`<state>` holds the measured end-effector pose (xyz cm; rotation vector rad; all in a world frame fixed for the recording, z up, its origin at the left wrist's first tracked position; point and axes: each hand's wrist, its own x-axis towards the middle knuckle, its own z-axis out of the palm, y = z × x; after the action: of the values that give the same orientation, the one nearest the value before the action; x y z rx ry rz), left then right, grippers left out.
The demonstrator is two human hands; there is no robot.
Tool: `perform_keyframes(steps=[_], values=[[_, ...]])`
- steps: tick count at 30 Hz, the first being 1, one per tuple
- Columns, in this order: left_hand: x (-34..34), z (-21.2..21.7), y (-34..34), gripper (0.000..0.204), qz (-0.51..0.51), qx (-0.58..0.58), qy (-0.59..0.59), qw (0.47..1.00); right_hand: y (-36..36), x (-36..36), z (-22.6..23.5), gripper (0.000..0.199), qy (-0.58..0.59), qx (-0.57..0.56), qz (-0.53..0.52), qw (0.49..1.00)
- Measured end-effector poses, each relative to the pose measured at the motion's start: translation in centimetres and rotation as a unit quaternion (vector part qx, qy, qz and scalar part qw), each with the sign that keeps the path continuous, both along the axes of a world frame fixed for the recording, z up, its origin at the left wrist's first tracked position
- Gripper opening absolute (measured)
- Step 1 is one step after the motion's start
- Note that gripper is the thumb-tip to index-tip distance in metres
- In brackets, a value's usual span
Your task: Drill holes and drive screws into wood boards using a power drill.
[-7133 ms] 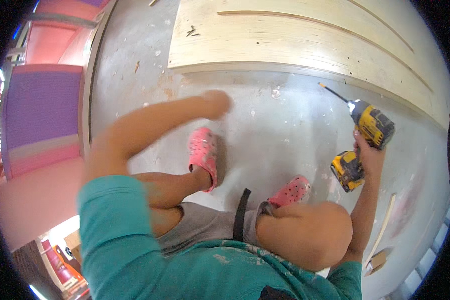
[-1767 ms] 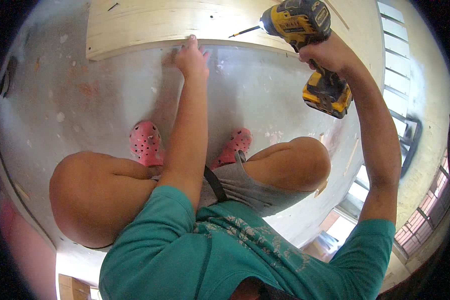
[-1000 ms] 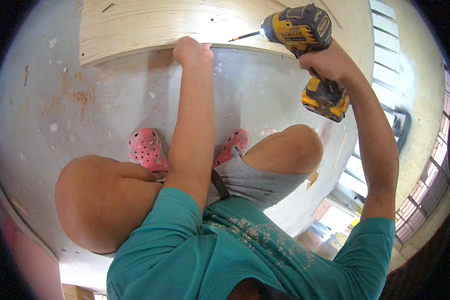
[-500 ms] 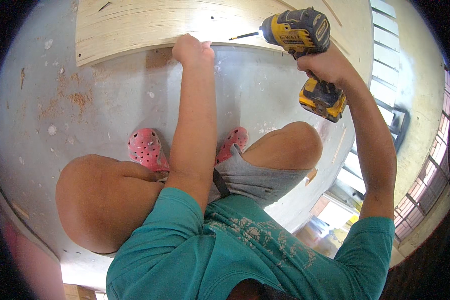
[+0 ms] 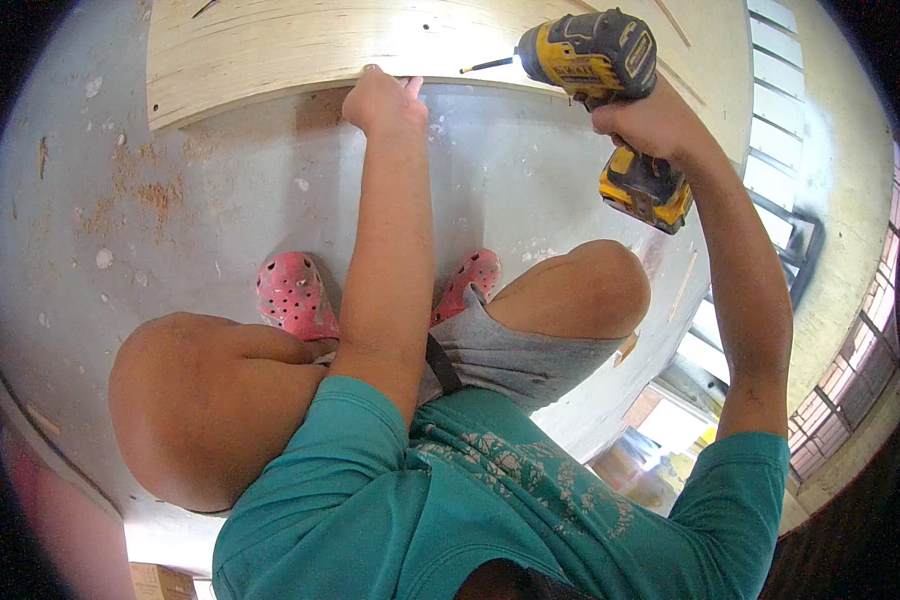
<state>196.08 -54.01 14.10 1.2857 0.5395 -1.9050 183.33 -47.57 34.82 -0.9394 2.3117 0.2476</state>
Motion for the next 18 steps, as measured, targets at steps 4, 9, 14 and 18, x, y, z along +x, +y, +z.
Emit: perform_keyframes(steps=[4, 9, 14, 18], values=[[-0.3, 0.0, 0.4, 0.040, -0.036, -0.010, -0.033, 0.999, 0.8, -0.6, -0.6, 0.021, 0.004, -0.060, 0.083, 0.995], [0.1, -0.7, 0.5, 0.041, 0.000, -0.012, -0.026, 1.000, -0.2, -0.2, -0.3, 0.021, -0.005, -0.014, 0.036, 0.999], [-0.3, -0.3, 0.4, 0.042, -0.057, -0.012, -0.052, 0.997, -0.1, -1.4, -0.5, 0.037, -0.013, 0.012, 0.077, 0.997], [0.0, -1.0, 0.5, 0.044, -0.029, -0.025, -0.039, 0.998, -1.0, -0.4, 0.0, 0.036, -0.006, 0.062, 0.038, 0.997]])
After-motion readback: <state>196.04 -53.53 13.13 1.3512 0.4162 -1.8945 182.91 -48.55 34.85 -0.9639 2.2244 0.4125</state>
